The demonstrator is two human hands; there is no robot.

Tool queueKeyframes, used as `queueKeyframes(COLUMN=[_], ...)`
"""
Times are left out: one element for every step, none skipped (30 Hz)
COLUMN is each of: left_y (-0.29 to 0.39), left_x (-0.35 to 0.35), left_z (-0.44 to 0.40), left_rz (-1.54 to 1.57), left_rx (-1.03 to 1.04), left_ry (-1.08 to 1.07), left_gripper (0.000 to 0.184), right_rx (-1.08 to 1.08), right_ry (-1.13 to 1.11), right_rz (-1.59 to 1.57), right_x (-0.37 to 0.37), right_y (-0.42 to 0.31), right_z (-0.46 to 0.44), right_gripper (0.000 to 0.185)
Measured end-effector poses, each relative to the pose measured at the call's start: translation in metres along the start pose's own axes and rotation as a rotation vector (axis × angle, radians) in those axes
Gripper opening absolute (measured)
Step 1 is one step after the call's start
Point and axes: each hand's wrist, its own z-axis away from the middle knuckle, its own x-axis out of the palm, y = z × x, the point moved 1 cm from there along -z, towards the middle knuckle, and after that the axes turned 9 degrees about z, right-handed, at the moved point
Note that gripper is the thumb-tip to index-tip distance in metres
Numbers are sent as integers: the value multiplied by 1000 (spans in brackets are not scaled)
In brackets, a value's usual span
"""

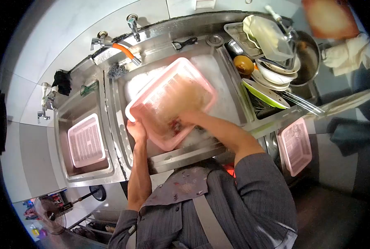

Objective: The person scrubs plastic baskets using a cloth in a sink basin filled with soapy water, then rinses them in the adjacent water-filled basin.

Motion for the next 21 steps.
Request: queueKeyframes(left_y=[4, 9, 12, 12, 13, 14, 21, 23, 25, 27, 27, 32, 39, 42, 43, 44, 46, 52, 59, 64, 66], left_x=[2, 0, -1, -2, 2, 5, 7, 8, 10, 13, 13, 15, 17, 18, 20, 24, 26, 29, 32, 33, 32], left_z=[-1, 2, 4, 5, 7, 8, 12, 13, 13, 12, 13, 13, 15, 19, 21, 22, 22, 24, 28, 33, 35], left_rz=[-1, 57, 116, 109, 47, -14, -57, -61, 18, 98, 51, 49, 32, 12, 10, 30, 47, 46, 32, 16, 11], left_rx=[3, -10, -22, -20, 20, 60, 25, 26, 33, 42, 69, 76, 92, 104, 107, 113, 120, 128, 84, 36, 39], left_ry=[4, -16, -30, -15, 4, 25, 33, 39, -9, -60, -57, -61, -66, -73, -76, -73, -69, -69, -54, -39, -34], left_gripper=[17, 17, 17, 17, 17, 16, 16, 16, 18, 20, 19, 19, 18, 18, 18, 16, 15, 15, 15, 14, 14], right_rx=[63, 129, 216, 297, 330, 360, 313, 248, 380, 380, 421, 462, 447, 341, 237, 44, -79, -207, -211, -202, -195], right_ry=[37, 68, 146, 239, 274, 319, 368, 397, 289, 295, 294, 294, 249, 241, 227, 258, 558, 856, 862, 748, 634], right_rz=[88, 172, 206, -174, -367, -558, 100, 758, 668, 664, 542, 422, 320, 270, 218, 225, 121, 12, 12, 67, 120], right_x=[3, 7, 23, 10, 8, 7, 21, 37, 24, 35, 58, 68, 65, 52, 36, 9, 30, 46, 28, 12, -1], right_y=[23, 45, 69, 80, 88, 97, 103, 109, 85, 75, 70, 63, 44, 21, -3, -25, -39, -49, -60, -73, -82], right_z=[-2, -3, -17, -3, 0, 3, -10, -21, -11, -25, -47, -62, -69, -57, -43, -14, -27, -43, -42, -42, -43], right_gripper=[27, 27, 27, 29, 29, 30, 30, 31, 31, 31, 32, 32, 33, 33, 33, 33, 27, 24, 24, 28, 32])
